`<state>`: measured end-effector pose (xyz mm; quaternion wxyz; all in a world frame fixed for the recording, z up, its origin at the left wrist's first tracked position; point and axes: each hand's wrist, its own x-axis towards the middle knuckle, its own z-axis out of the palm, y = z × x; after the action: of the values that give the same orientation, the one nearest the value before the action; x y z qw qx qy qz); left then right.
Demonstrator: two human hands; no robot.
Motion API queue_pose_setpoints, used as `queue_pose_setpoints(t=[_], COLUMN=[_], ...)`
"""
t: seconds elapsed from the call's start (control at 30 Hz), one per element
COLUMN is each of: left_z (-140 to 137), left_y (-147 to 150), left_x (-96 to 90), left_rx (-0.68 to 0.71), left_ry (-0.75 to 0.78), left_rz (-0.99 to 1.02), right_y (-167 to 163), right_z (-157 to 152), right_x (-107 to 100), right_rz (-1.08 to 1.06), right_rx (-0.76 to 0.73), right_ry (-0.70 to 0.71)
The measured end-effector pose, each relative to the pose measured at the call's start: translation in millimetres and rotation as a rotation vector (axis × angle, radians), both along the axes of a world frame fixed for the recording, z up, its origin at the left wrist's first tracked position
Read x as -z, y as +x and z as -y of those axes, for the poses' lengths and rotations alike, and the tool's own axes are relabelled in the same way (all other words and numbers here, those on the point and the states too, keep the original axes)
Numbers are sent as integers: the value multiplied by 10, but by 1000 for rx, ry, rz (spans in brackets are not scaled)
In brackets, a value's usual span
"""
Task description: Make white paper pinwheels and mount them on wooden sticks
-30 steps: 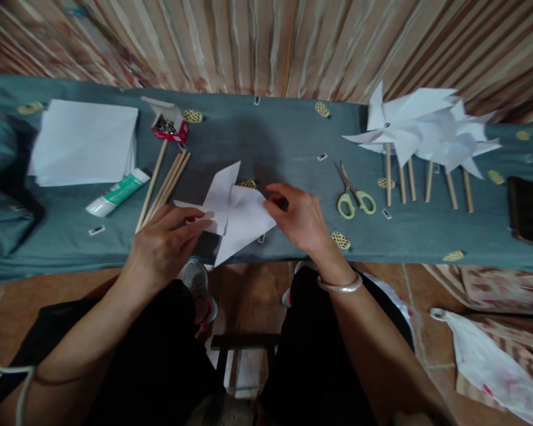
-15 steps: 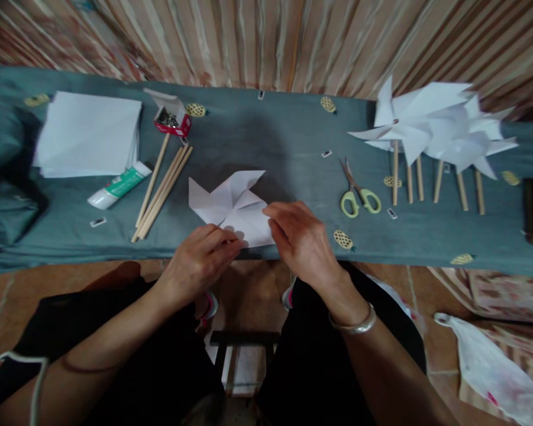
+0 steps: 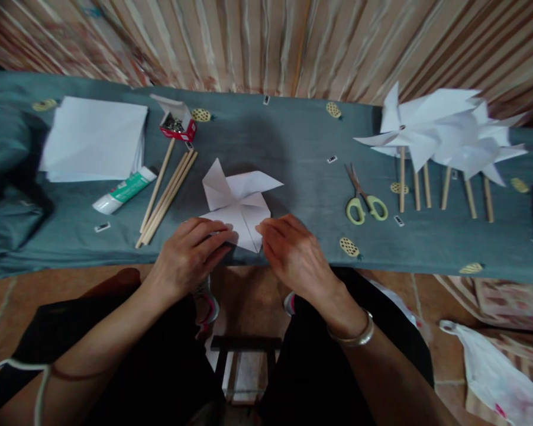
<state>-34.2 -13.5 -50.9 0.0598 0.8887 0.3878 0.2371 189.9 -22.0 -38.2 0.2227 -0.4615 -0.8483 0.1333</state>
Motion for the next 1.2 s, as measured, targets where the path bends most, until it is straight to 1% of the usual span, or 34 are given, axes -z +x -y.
queue_pose_setpoints(t=[0.23,0.57,0.67,0.77,0.87,1.07,1.2], left_z=[-37,-48,-58,-70,-83,-94,-78], left_y=[-8,3,15,29,35,36,29], left_x=[21,64,53,41,31,24,36], left_rx=[16,36,16,-18,-40,-57,-88], left_ry=[-18,2,10,25,7,-33,-51], left_rz=[-21,10,39,60,49,54,104], right_y=[-85,-76,-82,-113,-163,-266,-315], right_z=[-25,-68,-79,-92,-106,-134,-171], right_x=[-20,-30,-23,-17,-8,54,101], right_rz=[-5,-11,-29,-80,-150,-238,-237], right_rx=[-76,-86,-78,-22,55,116,167], right_ry=[9,-24,-21,-19,-14,-28,-1])
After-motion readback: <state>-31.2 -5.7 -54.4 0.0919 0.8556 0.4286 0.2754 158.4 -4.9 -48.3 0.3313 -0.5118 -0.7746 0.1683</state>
